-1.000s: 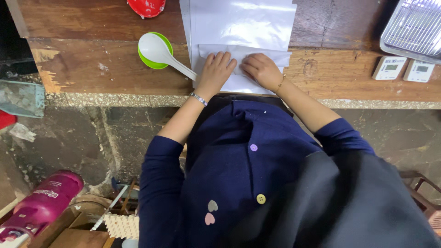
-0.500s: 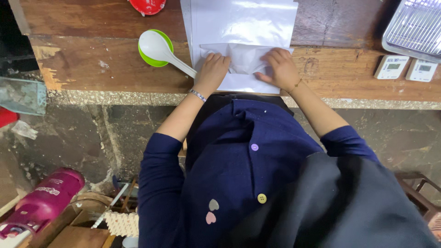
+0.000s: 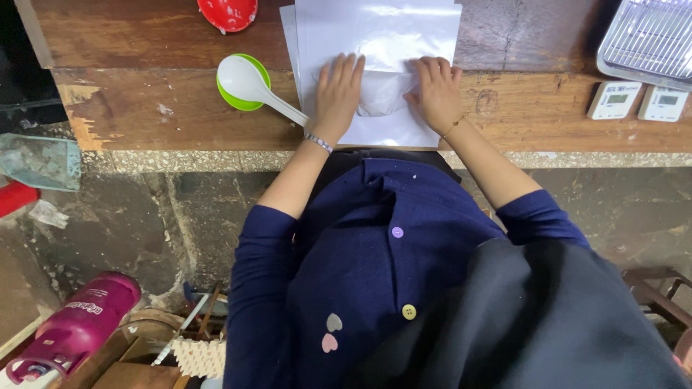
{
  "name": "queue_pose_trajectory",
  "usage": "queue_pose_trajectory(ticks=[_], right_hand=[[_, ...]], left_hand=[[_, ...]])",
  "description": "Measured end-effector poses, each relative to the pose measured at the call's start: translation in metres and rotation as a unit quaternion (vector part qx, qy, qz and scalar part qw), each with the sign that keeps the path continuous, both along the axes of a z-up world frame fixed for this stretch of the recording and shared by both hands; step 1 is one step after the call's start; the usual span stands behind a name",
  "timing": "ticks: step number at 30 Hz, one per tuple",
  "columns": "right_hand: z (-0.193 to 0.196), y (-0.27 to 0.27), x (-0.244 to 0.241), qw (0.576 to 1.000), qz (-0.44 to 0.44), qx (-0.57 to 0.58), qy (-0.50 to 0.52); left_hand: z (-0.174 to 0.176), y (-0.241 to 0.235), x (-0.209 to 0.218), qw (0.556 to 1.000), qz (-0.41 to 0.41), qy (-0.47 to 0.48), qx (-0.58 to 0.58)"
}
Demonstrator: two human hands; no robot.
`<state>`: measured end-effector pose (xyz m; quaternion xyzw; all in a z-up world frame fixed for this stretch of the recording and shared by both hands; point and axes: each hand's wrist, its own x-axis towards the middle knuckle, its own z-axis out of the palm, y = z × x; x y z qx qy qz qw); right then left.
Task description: The person scoops rice from a large cooker into a green bowl using a paddle, flips the rice onto a paper sheet, and folds the paper to create a ball. They then place the wrapped rice ball into a cooler and repeat the process with more rice.
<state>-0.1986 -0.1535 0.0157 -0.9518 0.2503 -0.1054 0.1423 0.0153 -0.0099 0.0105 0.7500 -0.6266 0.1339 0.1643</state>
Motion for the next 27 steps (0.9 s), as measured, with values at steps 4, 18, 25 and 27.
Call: queue_pose_trajectory(ticks=[4,18,25,27], right_hand=[[-0.004,0.004,-0.003,1.0,-0.011,-0.003,-0.009],[-0.002,0.011,-0.001,0.998,0.029,-0.055,0.003],[-0.01,0.001,-0.001,0.986,0.094,-0.126,0.05],[-0.012,0.001,0.001,0.988,0.087,-0.117,0.052]], left_hand=[[-0.01,-0.003,0.004,0.979,-0.012,0.151,0.135],[-0.021,0.005,0.003,0.982,-0.067,0.078,0.157],[-0.04,0.002,-0.006,0.985,-0.032,0.051,0.164],[-0.045,-0.008,-0.006,0.973,-0.014,0.049,0.226]])
